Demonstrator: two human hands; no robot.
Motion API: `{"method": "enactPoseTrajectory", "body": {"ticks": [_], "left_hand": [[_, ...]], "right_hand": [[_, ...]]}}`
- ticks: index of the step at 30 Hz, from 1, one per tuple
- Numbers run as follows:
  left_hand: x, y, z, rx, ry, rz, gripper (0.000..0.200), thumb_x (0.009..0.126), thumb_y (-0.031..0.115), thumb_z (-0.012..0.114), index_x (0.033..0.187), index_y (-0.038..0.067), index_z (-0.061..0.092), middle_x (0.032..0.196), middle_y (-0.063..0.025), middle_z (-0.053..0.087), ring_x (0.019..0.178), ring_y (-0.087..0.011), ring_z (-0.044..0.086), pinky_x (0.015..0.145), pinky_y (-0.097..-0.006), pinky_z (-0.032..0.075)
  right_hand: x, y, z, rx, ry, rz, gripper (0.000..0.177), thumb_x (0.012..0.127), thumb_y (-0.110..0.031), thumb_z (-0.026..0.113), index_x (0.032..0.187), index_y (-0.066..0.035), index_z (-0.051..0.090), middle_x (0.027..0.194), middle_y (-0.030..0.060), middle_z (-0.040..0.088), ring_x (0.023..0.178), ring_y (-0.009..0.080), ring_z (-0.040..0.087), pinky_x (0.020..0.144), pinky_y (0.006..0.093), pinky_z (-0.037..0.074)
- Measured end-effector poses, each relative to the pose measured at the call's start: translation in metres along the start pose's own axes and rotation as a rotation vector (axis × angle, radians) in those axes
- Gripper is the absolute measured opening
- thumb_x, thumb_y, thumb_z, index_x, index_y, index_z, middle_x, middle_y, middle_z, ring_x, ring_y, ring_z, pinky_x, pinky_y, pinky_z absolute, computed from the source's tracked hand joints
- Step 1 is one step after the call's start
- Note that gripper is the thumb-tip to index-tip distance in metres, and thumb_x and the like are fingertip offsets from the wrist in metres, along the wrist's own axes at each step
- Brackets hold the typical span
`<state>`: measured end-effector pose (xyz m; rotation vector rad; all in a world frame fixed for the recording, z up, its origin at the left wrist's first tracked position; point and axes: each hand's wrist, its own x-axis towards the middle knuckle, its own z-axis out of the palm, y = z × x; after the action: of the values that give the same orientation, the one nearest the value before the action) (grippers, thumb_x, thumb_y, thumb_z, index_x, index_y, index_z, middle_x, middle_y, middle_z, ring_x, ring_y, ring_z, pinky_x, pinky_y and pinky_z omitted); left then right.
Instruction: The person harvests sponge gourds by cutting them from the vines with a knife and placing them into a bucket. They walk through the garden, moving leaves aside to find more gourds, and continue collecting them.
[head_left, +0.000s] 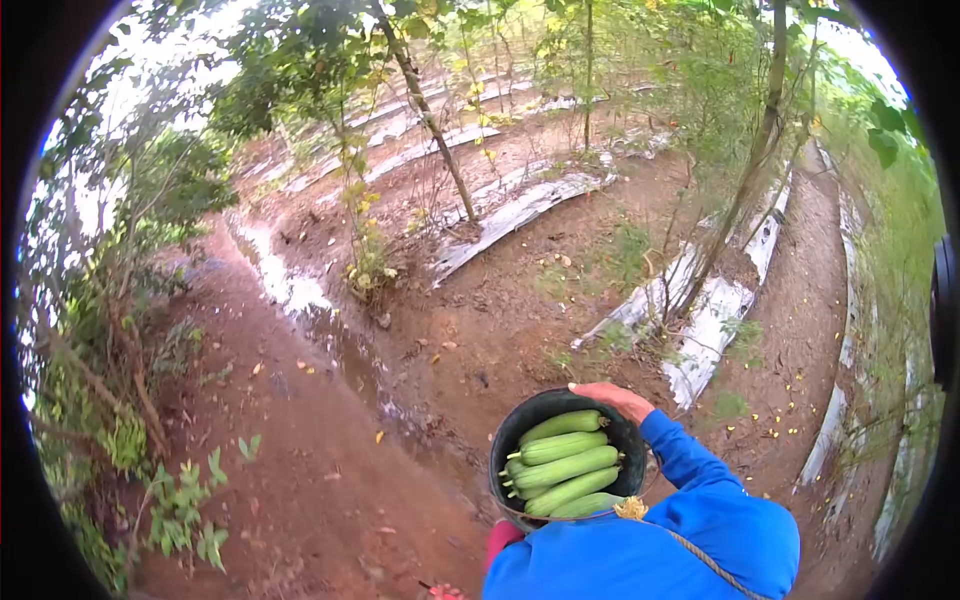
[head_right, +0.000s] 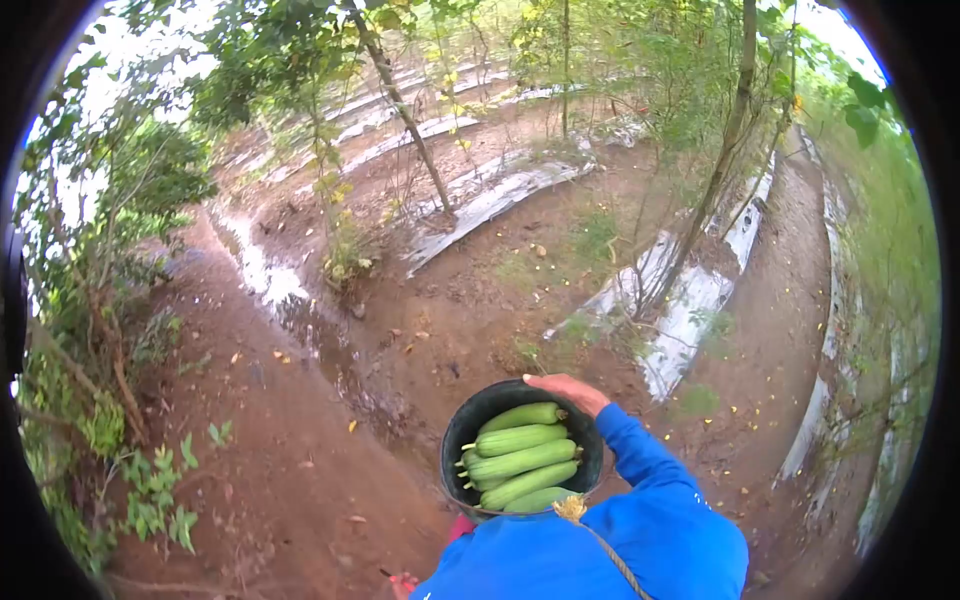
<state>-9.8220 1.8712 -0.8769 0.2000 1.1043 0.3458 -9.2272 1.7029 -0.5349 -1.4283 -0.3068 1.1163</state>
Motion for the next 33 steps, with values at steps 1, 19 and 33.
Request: {"method": "enactPoseTrajectory", "body": {"ticks": [1,19,33], "left_hand": [[0.028,0.022,0.001,-0.022,-0.017,-0.004,0.028,0.085,0.046,0.064,0.091,0.020,0.056,0.066,-0.0011,0.054,0.046,-0.0190,0.047,0.039,-0.0357,0.039],[0.166,0.429,0.284,0.500,0.053,0.369,0.021,0.093,0.036,0.058,0.088,0.015,0.056,0.060,-0.0009,0.052,0.040,-0.0130,0.042,0.033,-0.0282,0.034],[0.252,0.524,0.298,0.244,0.248,0.191,0.026,0.090,0.037,0.063,0.091,0.013,0.057,0.062,-0.0012,0.053,0.043,-0.0131,0.045,0.036,-0.0291,0.036]], "right_hand": [[0.017,-0.011,0.011,0.007,0.013,-0.015,0.044,0.095,-0.045,0.061,0.112,-0.006,0.071,0.114,0.0066,0.069,0.102,0.0154,0.064,0.094,0.0290,0.048],[0.317,-0.150,0.147,-0.169,0.051,-0.114,0.046,0.093,-0.050,0.062,0.101,-0.005,0.069,0.098,0.0015,0.065,0.094,0.0109,0.059,0.086,0.0287,0.045],[0.605,-0.235,0.227,-0.202,-0.102,-0.013,0.047,0.097,-0.040,0.058,0.124,-0.002,0.064,0.120,0.0063,0.067,0.113,0.0163,0.059,0.102,0.0304,0.043]]}}
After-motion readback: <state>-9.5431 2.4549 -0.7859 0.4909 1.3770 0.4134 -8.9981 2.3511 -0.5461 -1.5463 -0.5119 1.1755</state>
